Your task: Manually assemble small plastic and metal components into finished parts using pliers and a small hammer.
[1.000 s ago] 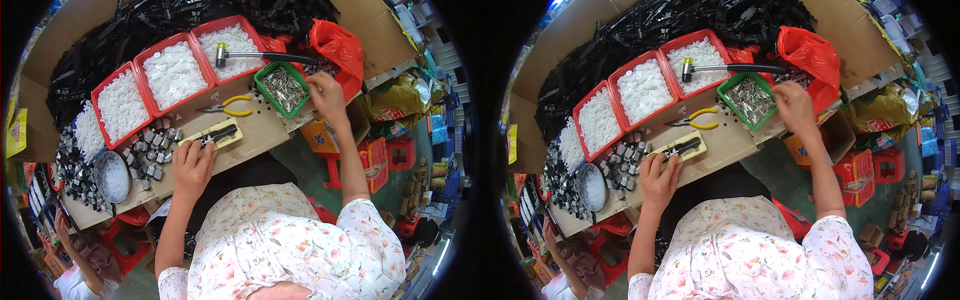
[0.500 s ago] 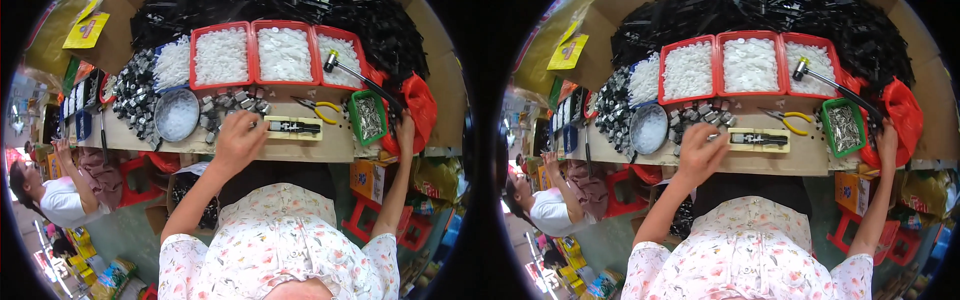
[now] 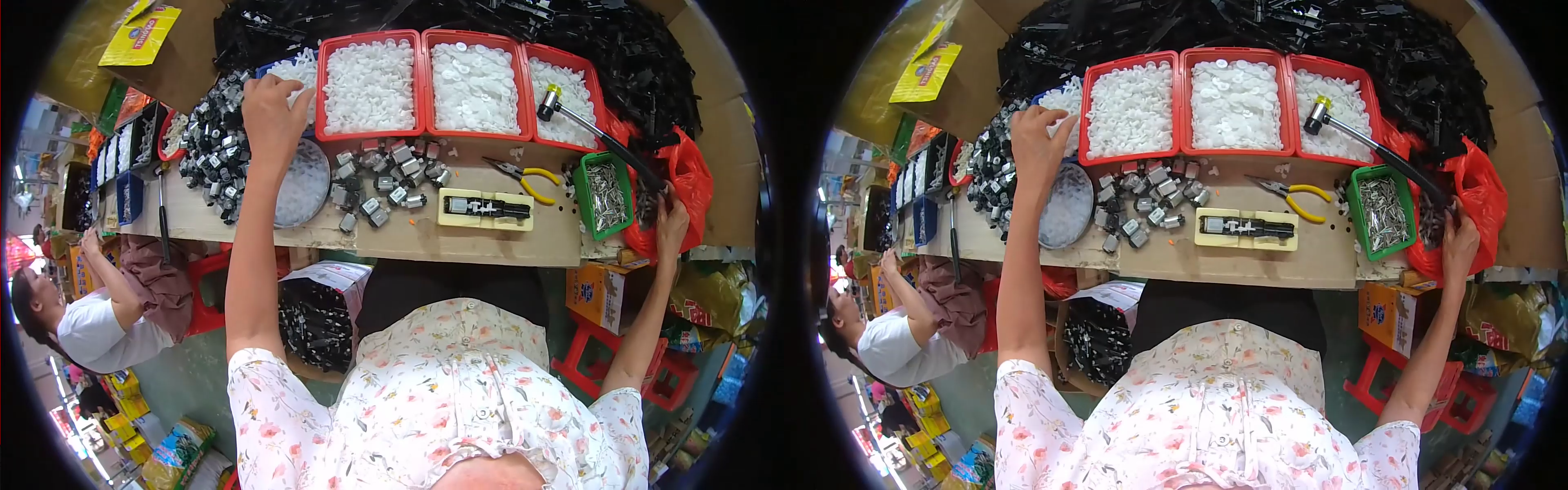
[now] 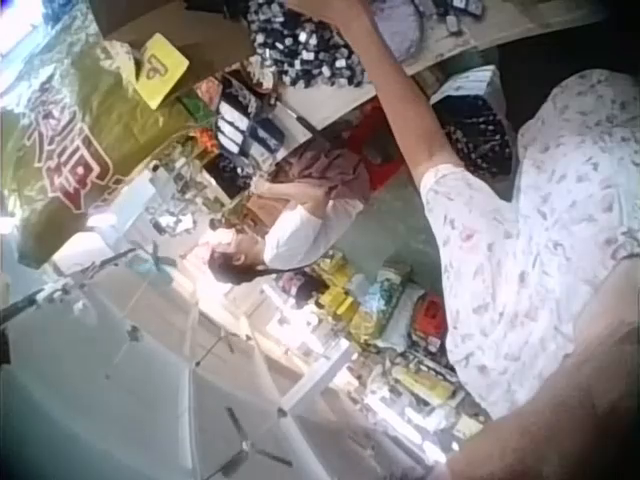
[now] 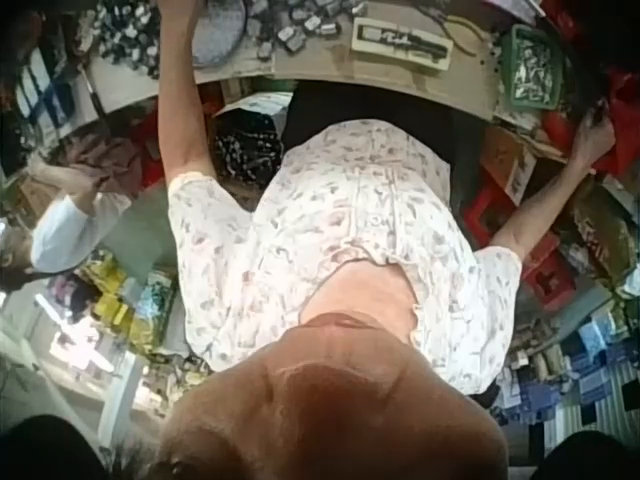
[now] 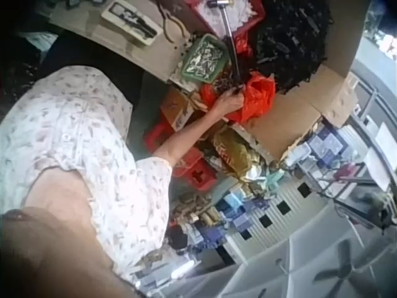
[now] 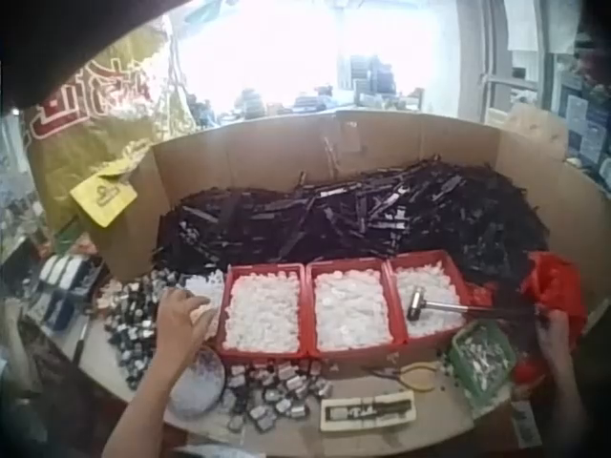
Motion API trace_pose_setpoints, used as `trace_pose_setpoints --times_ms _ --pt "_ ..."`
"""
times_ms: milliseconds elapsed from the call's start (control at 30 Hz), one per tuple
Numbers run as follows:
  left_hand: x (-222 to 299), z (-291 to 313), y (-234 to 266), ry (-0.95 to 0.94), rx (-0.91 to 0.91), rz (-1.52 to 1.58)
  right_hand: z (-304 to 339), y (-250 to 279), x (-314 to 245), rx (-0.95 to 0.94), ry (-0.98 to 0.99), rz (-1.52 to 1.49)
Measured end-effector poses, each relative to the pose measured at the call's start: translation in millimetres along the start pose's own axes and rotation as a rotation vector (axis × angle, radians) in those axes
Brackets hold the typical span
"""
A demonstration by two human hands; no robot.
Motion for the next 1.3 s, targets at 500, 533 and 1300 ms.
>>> trace_pose_setpoints --times_ms 500,533,1300 --pt "-16 -16 28 0.165 -0.034 0.032 25 38 -49 -0.007 -0.056 -0.199" --pt "-15 -13 38 0.167 -0.033 0.028 25 40 -54 -0.015 -0.063 -0.215" --pt "31 70 88 -0.240 -0.408 -0.205 15 53 -161 0.014 -0.070 -0.374"
Point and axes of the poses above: each hand's wrist, its own z-axis away from the middle knuckle, its own y-axis out of the back of the hand, x = y × z, the point moved 4 cm from there along -z, towards the middle knuckle, and after that the axes turned 11 degrees about y, right-handed, at the moved point
